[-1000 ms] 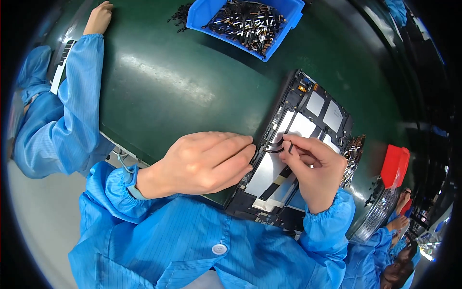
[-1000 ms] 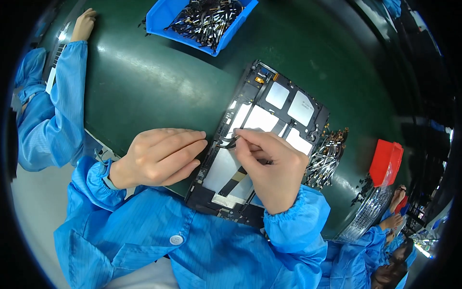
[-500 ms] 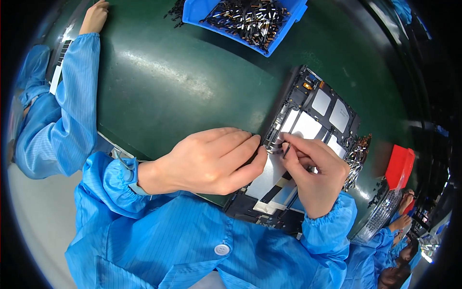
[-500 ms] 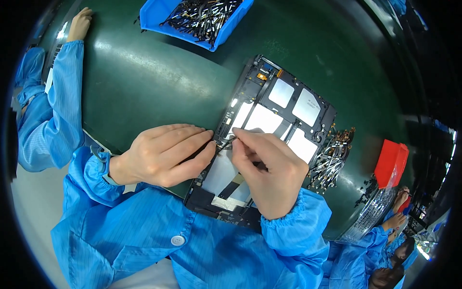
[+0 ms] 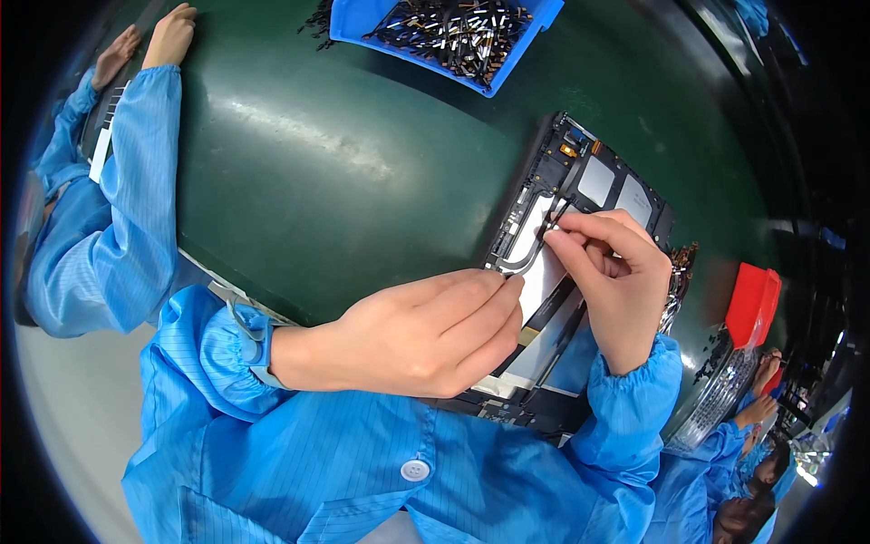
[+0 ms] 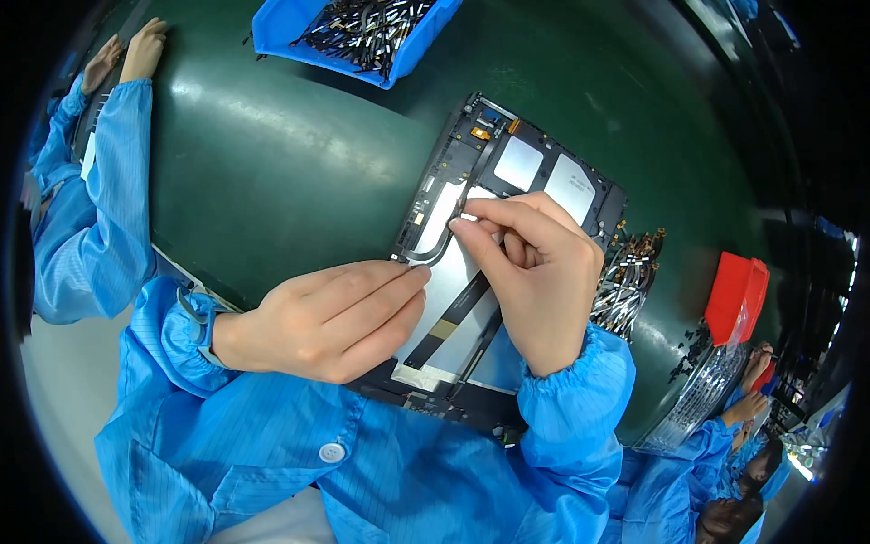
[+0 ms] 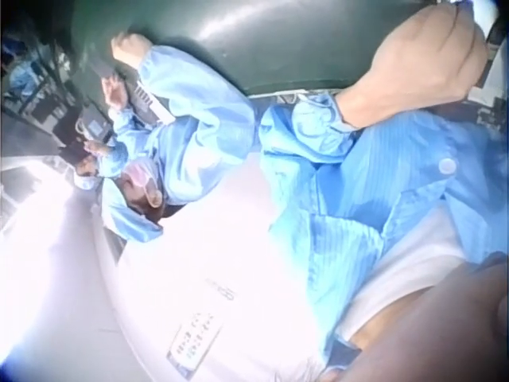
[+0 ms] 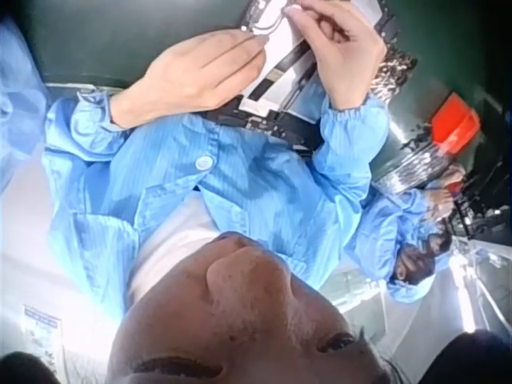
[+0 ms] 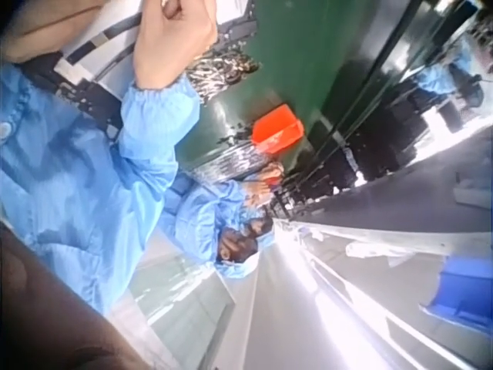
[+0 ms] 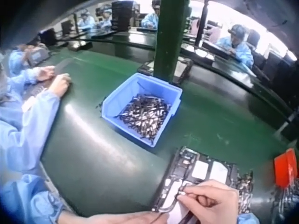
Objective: The person assembles internal electronic components into a tablet housing and connects ribbon cables by hand, using tweezers to manipulate the small parts.
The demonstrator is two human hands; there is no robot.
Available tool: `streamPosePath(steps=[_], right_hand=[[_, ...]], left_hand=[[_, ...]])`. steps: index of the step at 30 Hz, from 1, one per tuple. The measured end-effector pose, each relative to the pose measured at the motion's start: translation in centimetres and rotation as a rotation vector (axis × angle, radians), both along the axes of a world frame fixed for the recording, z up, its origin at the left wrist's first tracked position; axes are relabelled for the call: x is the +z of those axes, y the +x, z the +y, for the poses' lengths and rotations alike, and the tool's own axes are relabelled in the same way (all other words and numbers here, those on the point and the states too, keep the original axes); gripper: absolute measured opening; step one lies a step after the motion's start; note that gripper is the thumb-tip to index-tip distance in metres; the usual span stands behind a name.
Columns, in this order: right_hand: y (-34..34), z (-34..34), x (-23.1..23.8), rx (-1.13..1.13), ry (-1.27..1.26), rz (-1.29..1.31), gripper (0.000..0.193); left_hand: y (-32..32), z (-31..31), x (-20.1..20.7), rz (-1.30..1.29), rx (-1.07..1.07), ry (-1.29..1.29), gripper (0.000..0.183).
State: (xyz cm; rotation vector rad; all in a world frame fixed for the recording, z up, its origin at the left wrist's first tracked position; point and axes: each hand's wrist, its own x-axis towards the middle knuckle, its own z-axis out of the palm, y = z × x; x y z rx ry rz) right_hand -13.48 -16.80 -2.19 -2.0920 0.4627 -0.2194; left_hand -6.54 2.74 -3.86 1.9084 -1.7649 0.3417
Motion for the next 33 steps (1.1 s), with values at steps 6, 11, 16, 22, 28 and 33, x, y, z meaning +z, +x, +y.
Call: streamPosePath(steps=[6,11,16,22,28,33], right_hand=[[0.1,0.1,-0.1,-0.031,0.026,0.003,0.013],[0.1,0.4,-0.2,-0.047,0.017,0.006,0.012],[0.0,0.5,-0.2,-0.048,-0.018,0.008,0.012],[0.2,0.5,-0.1,-0.032,-0.027,0.004,0.012],[0.2,0.3,-0.4,-0.049,-0.018,0.001,0.014],[0.7,-0.1,-0.9,-0.078,-0.023,-0.058,0.013]], left_hand=[[0.0,-0.4,0.0,-0.038,0.020,0.029,0.019],[-0.1,-0.4,-0.1,-0.030,0.027,0.025,0.019],[-0.2,-0.4,-0.2,-0.021,0.025,0.025,0.018],[-0.1,-0.3,-0.3,-0.021,0.020,0.019,0.018],[-0.1,-0.6,-0.3,-0.026,0.011,0.035,0.018],[-0.1,-0.7,-0.2,-0.043,0.017,0.036,0.016]])
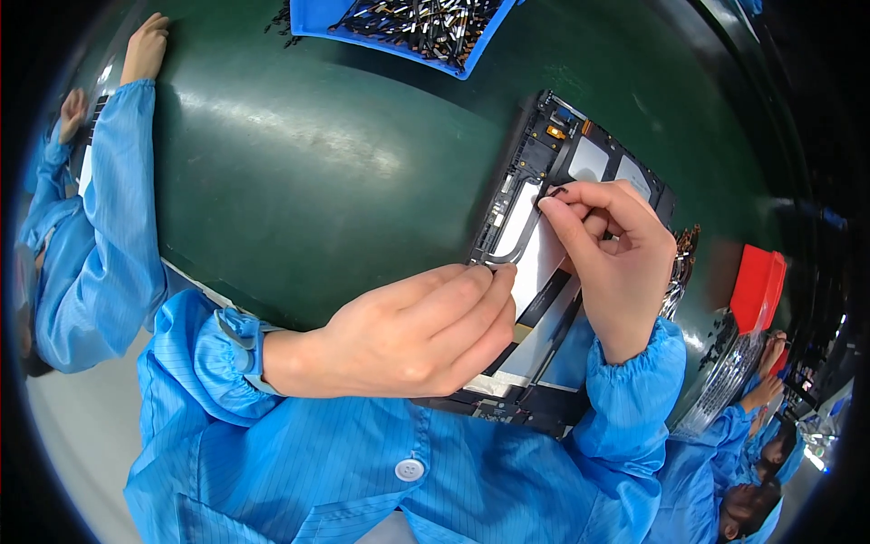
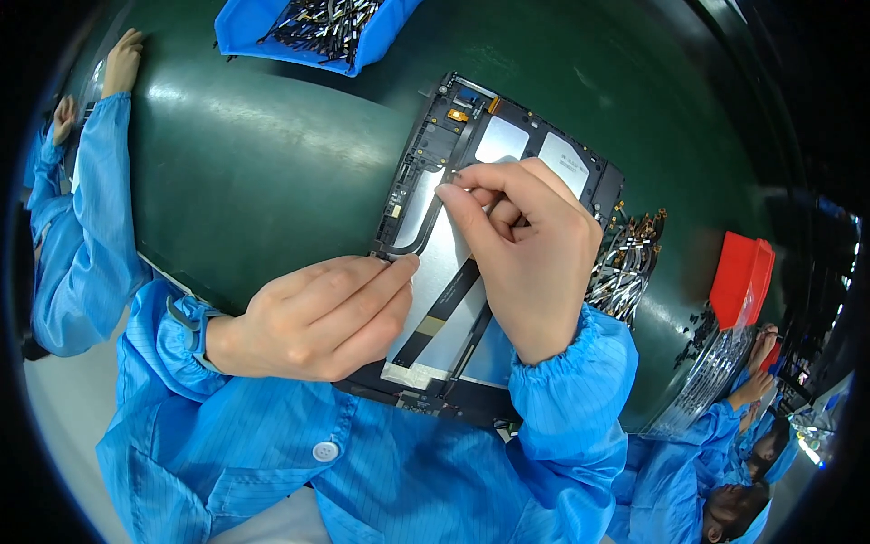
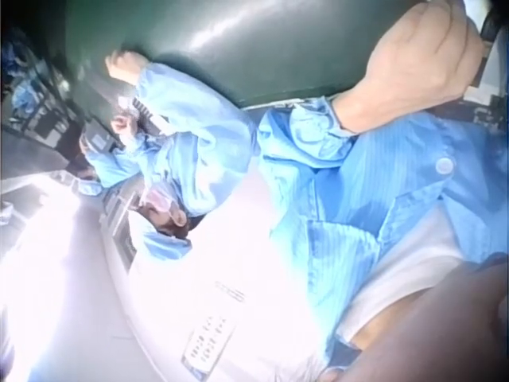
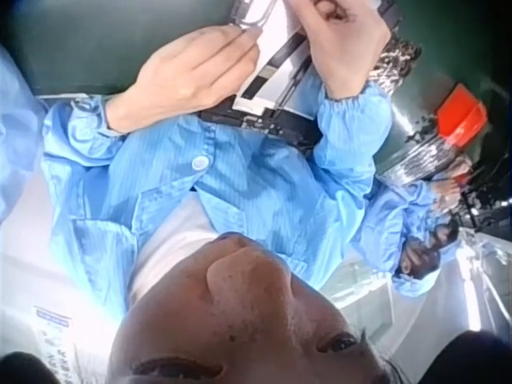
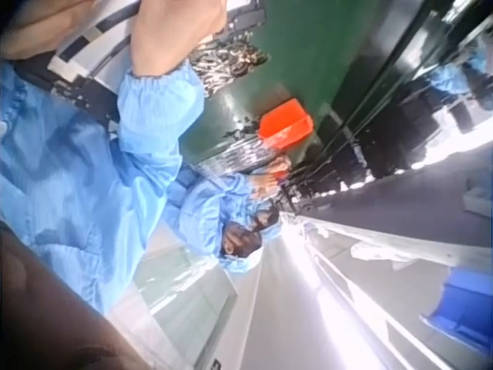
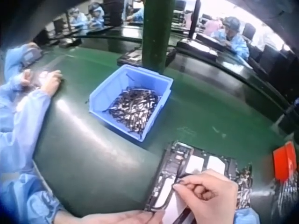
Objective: The person assembles internal electronic components into a tablet housing and connects ribbon cables by hand, using tweezers to manipulate the small parts.
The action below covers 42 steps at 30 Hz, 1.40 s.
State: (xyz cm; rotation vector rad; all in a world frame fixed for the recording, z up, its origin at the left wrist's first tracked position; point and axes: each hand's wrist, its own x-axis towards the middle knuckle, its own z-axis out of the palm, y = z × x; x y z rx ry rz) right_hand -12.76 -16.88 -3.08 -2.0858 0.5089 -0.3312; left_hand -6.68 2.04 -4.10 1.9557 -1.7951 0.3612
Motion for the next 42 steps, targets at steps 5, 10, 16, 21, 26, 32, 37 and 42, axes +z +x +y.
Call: streamPosePath(steps=[5,10,16,21,26,32,37,42], right_hand=[[-0.1,0.1,-0.1,-0.015,-0.032,0.006,0.012],[-0.3,0.2,0.1,-0.003,0.007,-0.033,0.011],[-0.2,0.4,-0.1,0.000,-0.057,-0.022,0.010],[-0.2,0.3,0.0,0.071,-0.200,0.011,0.009],[-0.1,0.6,0.1,0.059,-0.230,0.004,0.009],[-0.6,1.3,0.7,0.053,-0.314,0.036,0.021],[-3.2,2.9,0.5,0.332,-0.798,-0.055,0.040],[-1.9,1.3,0.4,0.264,-0.884,-0.036,0.043]], left_hand=[[-0.2,-0.1,-0.3,-0.001,0.005,-0.012,0.015],[0.0,-0.2,-0.2,0.005,-0.008,-0.001,0.015],[0.1,-0.3,-0.3,-0.002,-0.016,-0.007,0.014],[0.0,-0.2,-0.4,0.015,0.002,-0.015,0.013],[0.2,-0.2,-0.3,0.016,0.001,-0.006,0.013],[0.3,-0.2,-0.2,-0.001,-0.019,-0.006,0.014],[0.2,-0.2,0.1,-0.024,-0.019,0.028,0.017],[0.0,0.5,0.2,0.063,-0.031,0.066,0.028]])
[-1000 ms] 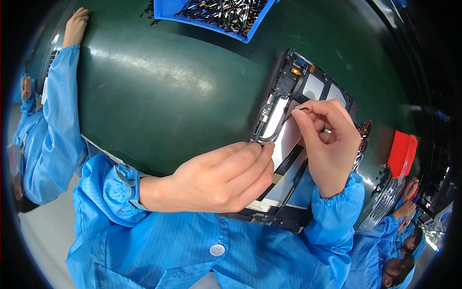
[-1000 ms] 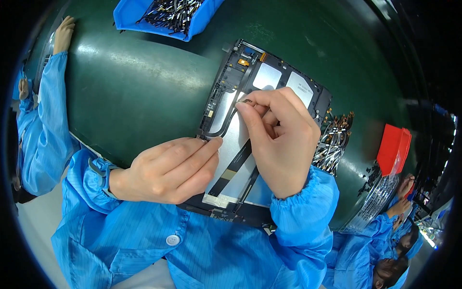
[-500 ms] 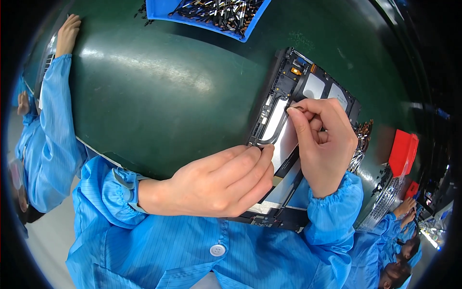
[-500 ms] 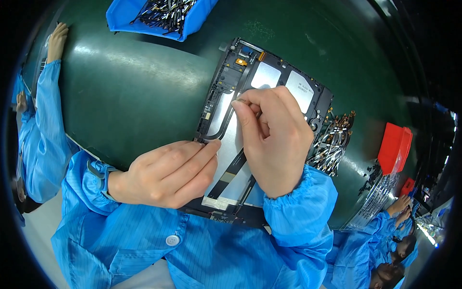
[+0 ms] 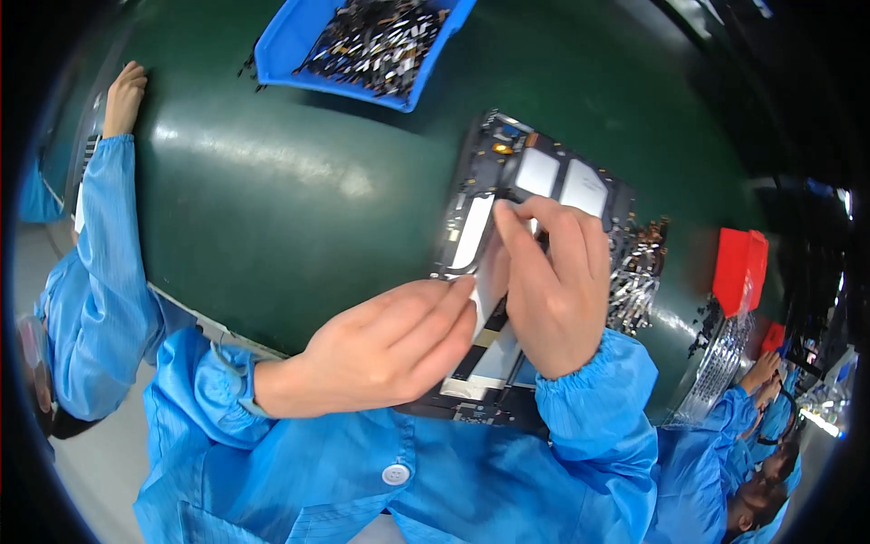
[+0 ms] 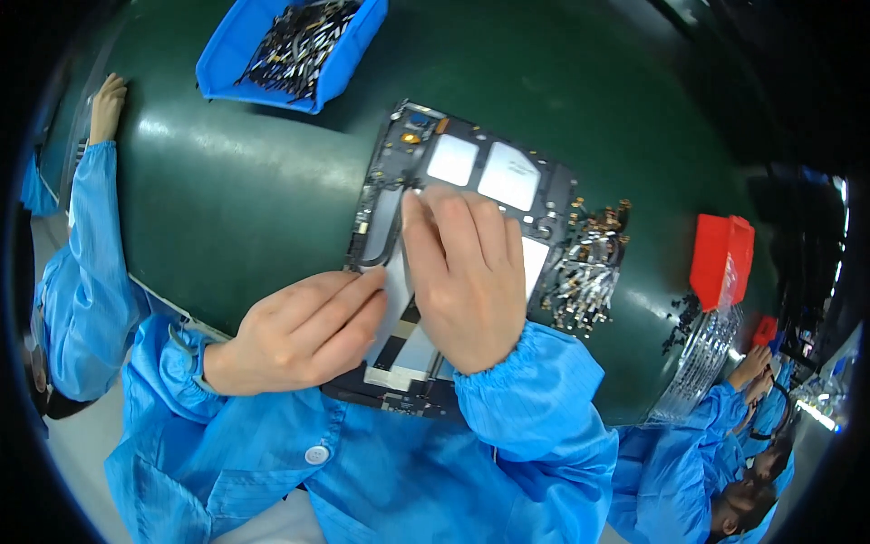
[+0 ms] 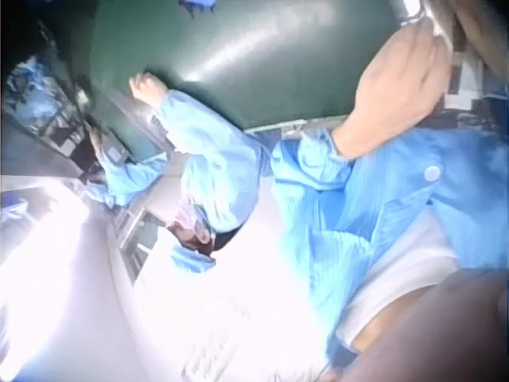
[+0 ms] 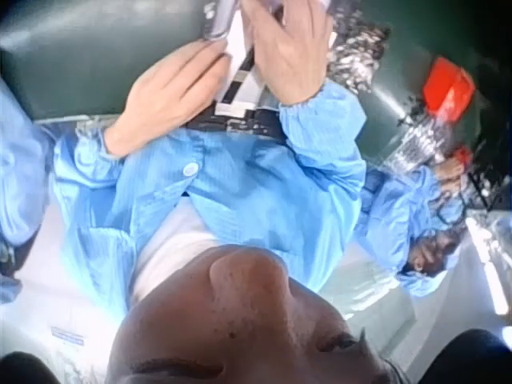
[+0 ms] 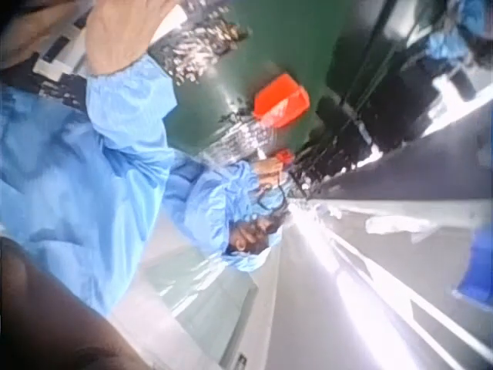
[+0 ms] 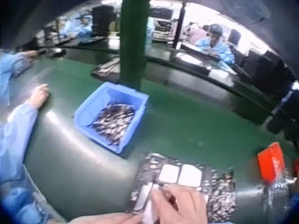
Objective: The person assembles internal electronic components into a tablet housing and connects ribbon cables by hand, using tweezers to manipulate the small parts.
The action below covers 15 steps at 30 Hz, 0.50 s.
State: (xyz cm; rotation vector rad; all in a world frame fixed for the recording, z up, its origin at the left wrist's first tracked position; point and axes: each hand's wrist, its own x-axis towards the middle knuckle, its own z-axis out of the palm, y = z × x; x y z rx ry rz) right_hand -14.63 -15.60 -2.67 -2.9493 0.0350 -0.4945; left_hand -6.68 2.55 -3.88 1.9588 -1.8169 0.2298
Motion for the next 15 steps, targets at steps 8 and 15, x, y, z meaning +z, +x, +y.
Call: streamPosePath(steps=[8,15], right_hand=[[-8.8,0.8,-2.6,-0.294,0.588,-0.073,0.062],[-9.8,-0.9,-1.8,-0.146,1.005,-0.246,0.063]], left_hand=[[-3.3,2.8,-0.3,0.480,0.294,0.331,0.068],[-4.7,0.6,0.2,1.275,0.403,-0.192,0.089]])
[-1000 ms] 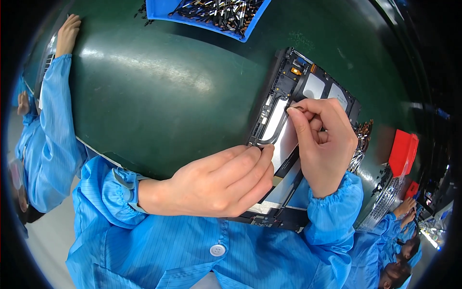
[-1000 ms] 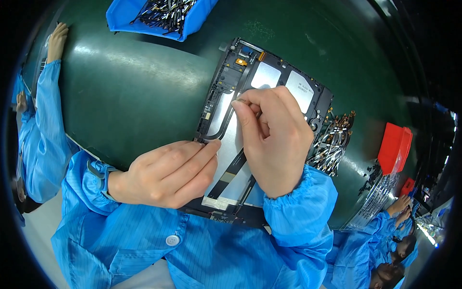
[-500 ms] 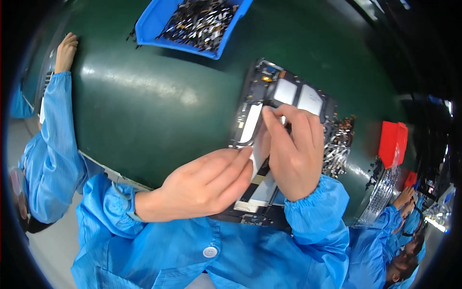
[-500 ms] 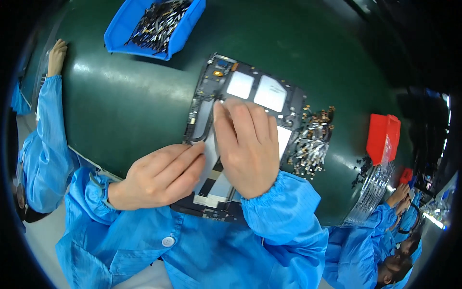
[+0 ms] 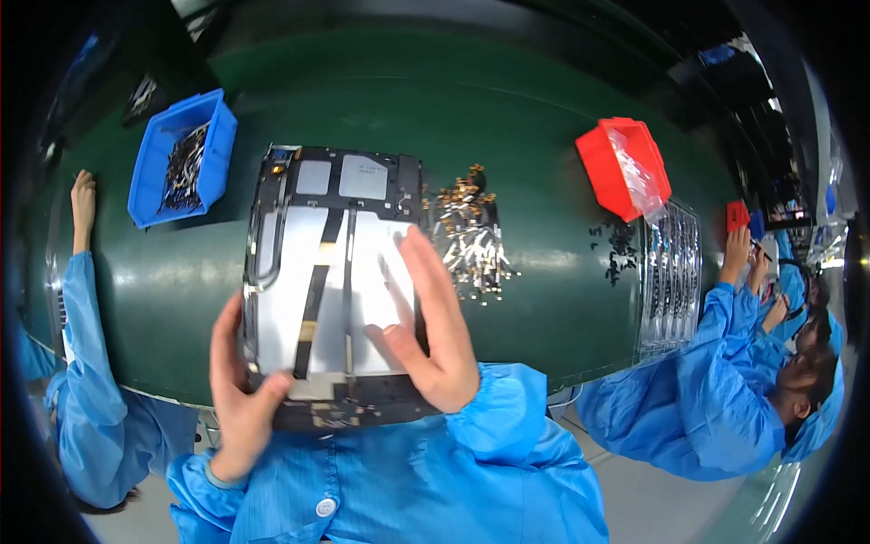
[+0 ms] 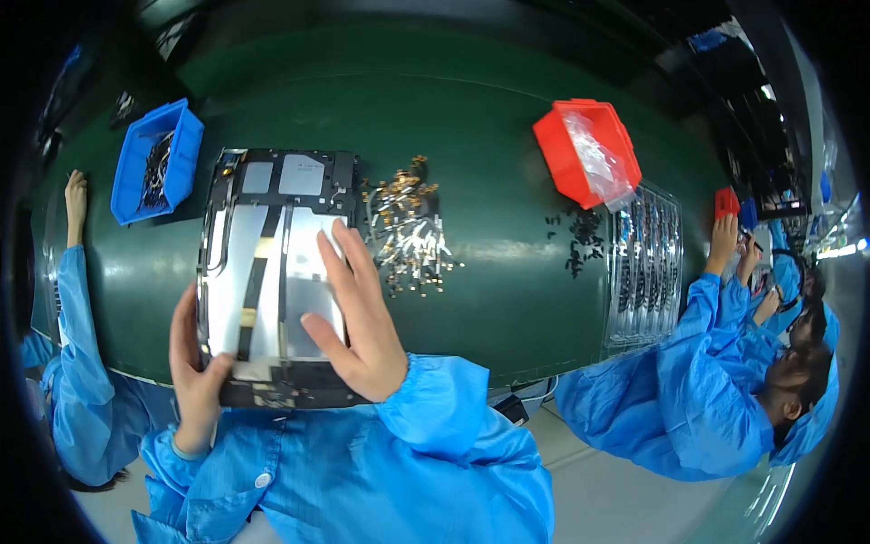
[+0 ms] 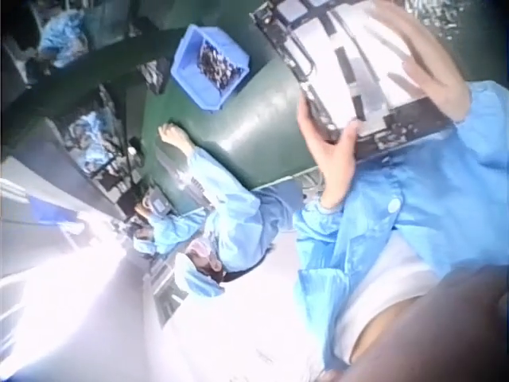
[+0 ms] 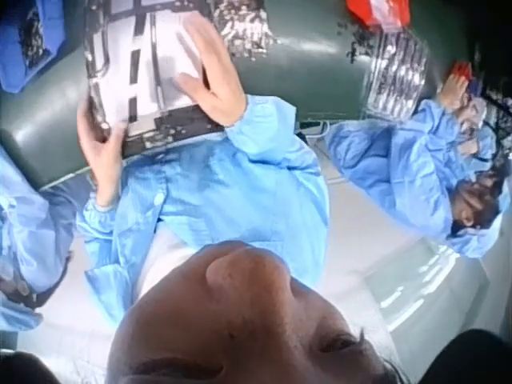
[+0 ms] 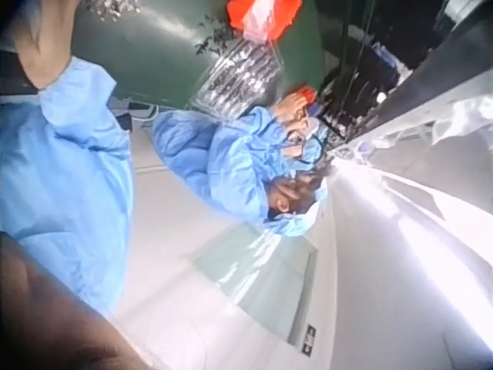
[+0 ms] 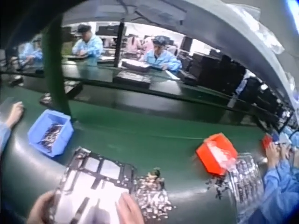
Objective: The person assembles internal electronic components into a tablet housing and connects ribbon cables by hand, using tweezers to manipulate the small parts.
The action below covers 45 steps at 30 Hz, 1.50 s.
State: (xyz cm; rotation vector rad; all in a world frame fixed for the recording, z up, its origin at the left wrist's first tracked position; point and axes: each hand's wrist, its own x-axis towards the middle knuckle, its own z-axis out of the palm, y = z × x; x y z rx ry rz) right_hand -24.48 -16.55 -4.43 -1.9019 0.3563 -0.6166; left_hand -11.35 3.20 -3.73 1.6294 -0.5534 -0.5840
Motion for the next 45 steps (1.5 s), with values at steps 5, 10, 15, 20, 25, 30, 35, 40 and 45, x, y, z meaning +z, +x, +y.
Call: streamPosePath(steps=[5,10,15,20,25,30,35,40,45], right_hand=[[-2.2,-8.6,1.8,-0.344,-0.311,0.088,0.017],[1.8,-11.5,0.7,-0.198,-0.430,0.187,0.014],[4.1,-12.5,0.7,-0.085,-0.561,0.426,0.020],[3.2,-12.6,-0.1,-0.161,-0.387,0.256,0.015],[1.2,-13.3,0.3,-0.253,0.129,0.164,0.009],[-4.6,-14.5,-0.4,-0.425,0.448,0.058,0.014],[-6.5,-12.6,-1.8,-0.641,-0.086,0.230,0.015],[-7.8,-12.2,-1.8,-0.629,-0.375,0.231,0.013],[-12.8,-15.7,-0.5,-0.798,-0.415,0.350,0.016]], left_hand=[[6.3,-6.5,2.4,0.222,-0.108,-0.088,0.082],[12.7,-21.0,5.2,0.250,-0.147,-0.228,0.055],[20.4,-32.3,-0.7,0.112,0.069,-0.166,0.083],[23.2,-33.9,-4.4,-0.163,0.139,-0.023,0.062],[18.9,-30.2,-0.4,-1.294,0.333,0.114,0.039],[4.6,-20.8,1.9,-1.047,-0.371,0.417,0.020],[2.6,-18.9,0.0,-1.033,-0.357,0.286,0.018],[2.3,-19.1,-0.5,-0.976,-0.330,0.314,0.014],[2.5,-19.4,-0.2,-0.770,-0.349,0.255,0.008]])
